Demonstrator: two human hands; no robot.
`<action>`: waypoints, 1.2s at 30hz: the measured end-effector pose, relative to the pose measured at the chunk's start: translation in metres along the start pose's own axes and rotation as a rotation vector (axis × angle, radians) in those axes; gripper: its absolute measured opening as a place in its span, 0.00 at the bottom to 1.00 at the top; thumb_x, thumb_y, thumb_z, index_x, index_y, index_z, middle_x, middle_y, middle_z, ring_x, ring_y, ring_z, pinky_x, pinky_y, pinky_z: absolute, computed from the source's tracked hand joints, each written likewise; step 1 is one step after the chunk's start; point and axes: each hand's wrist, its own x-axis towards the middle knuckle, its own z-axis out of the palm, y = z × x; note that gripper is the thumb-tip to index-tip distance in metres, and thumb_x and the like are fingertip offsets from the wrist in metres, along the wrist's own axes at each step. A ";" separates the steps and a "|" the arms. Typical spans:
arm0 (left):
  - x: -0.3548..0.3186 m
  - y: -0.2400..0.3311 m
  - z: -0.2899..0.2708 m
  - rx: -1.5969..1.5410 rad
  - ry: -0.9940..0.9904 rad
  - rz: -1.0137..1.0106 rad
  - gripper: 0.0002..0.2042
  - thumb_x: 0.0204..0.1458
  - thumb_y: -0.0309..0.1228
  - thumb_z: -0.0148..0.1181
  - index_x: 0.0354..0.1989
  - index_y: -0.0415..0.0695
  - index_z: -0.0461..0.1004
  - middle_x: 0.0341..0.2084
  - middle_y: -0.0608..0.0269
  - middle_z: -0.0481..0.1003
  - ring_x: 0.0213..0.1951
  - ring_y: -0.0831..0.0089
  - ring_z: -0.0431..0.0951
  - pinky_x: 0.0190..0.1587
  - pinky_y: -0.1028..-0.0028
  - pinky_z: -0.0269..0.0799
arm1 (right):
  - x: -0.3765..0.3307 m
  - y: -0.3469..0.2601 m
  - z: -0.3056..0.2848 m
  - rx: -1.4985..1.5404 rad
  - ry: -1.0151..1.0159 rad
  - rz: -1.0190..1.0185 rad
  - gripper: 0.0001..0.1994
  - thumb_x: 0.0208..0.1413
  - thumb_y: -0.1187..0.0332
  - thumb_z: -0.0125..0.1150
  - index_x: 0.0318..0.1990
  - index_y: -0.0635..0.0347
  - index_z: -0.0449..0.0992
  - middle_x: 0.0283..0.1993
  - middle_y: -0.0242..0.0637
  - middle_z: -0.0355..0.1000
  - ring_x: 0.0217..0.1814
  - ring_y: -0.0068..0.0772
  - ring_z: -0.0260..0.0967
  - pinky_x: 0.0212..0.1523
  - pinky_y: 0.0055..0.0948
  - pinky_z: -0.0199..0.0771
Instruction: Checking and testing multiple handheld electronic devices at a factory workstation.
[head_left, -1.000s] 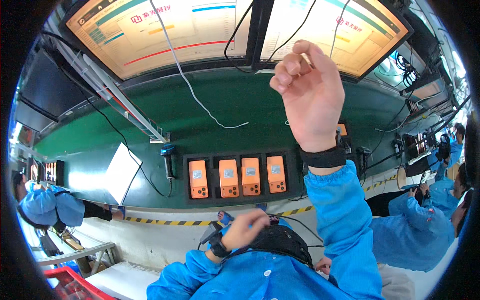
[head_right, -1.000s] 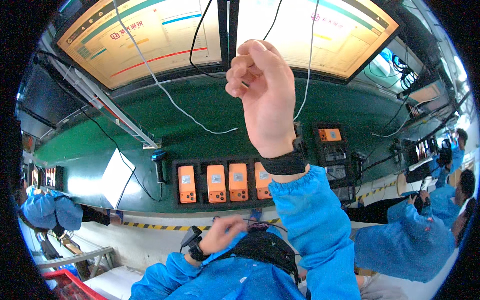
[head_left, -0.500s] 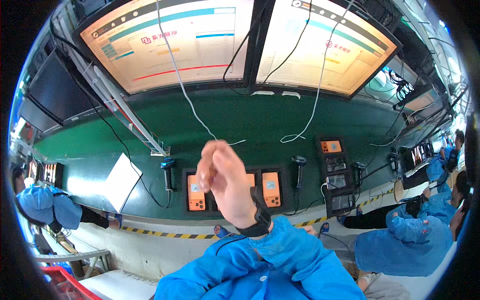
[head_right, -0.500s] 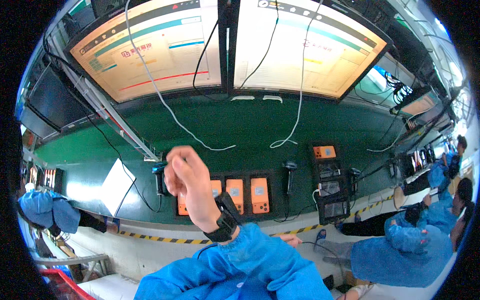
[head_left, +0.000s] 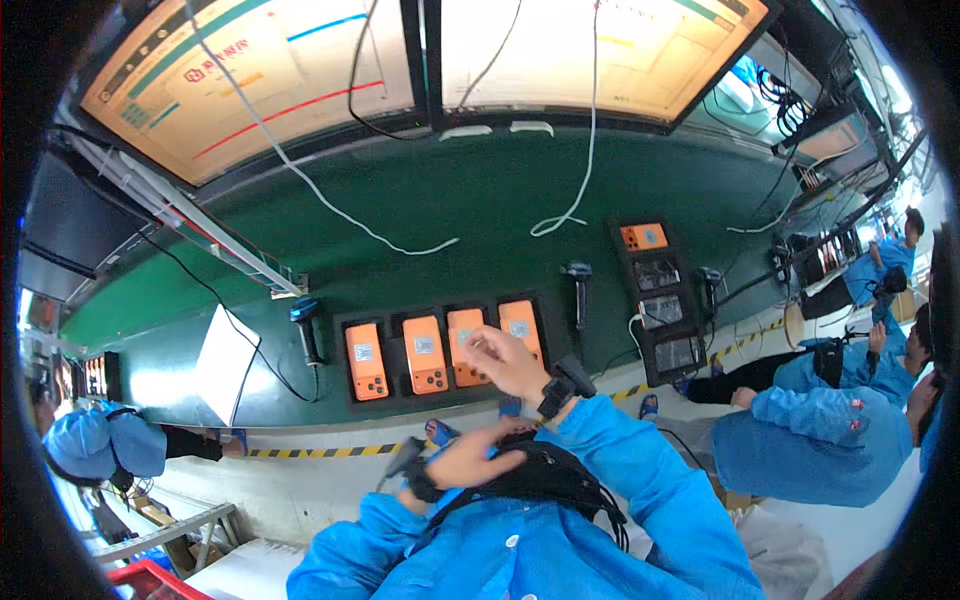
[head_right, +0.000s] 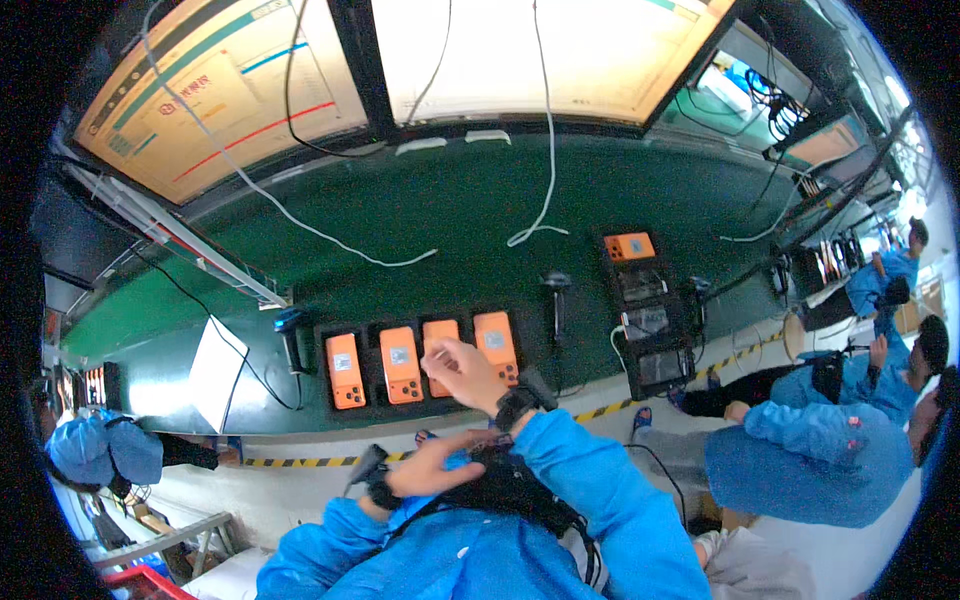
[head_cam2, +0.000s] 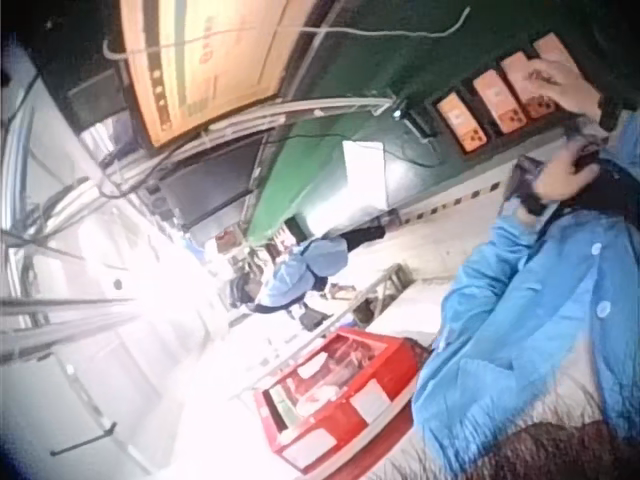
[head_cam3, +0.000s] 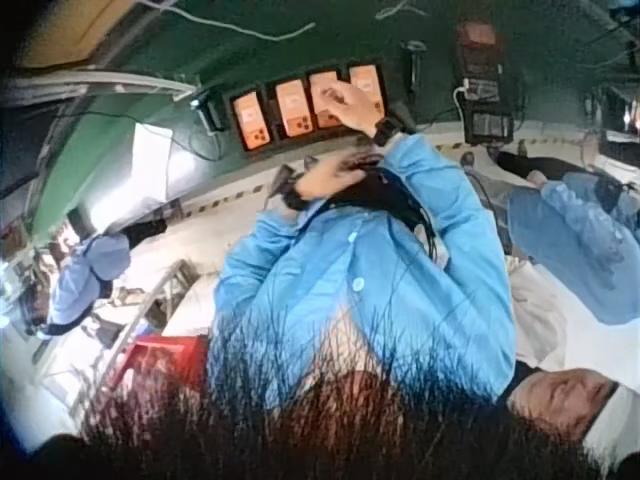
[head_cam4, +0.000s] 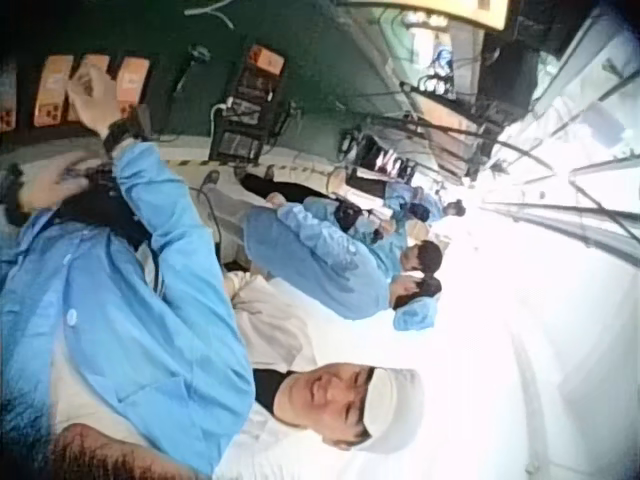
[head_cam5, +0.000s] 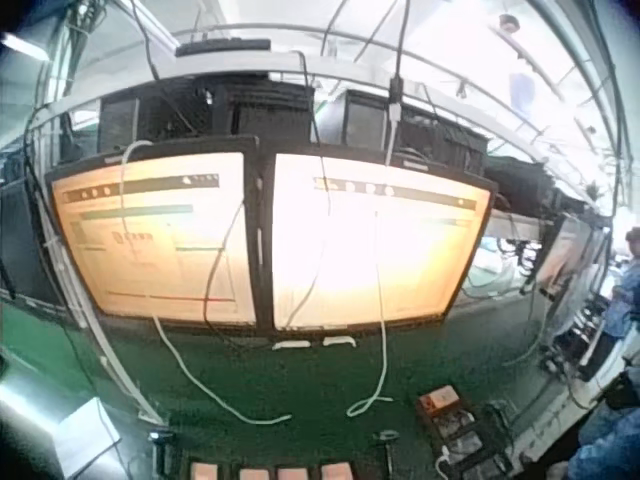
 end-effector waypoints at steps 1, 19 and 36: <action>-0.009 0.000 -0.010 0.014 -0.010 -0.051 0.24 0.54 0.33 0.55 0.58 0.37 0.60 0.53 0.51 0.67 0.57 0.62 0.66 0.60 0.68 0.58 | -0.005 0.011 -0.011 0.004 -0.013 0.026 0.10 0.55 0.63 0.56 0.37 0.61 0.70 0.29 0.33 0.72 0.30 0.21 0.68 0.32 0.23 0.68; -0.061 -0.041 -0.006 0.141 -0.008 -0.315 0.25 0.52 0.40 0.57 0.56 0.41 0.63 0.48 0.50 0.71 0.51 0.60 0.71 0.54 0.66 0.65 | -0.118 0.083 -0.016 -0.265 -0.654 0.231 0.27 0.58 0.45 0.46 0.51 0.60 0.70 0.50 0.45 0.70 0.55 0.43 0.66 0.56 0.34 0.63; -0.102 -0.068 -0.067 -0.053 0.745 -0.332 0.12 0.54 0.29 0.53 0.46 0.40 0.70 0.34 0.61 0.76 0.36 0.75 0.76 0.38 0.74 0.72 | -0.076 0.068 0.021 -0.216 -0.130 0.230 0.15 0.55 0.64 0.58 0.47 0.61 0.70 0.40 0.36 0.73 0.41 0.28 0.70 0.40 0.27 0.70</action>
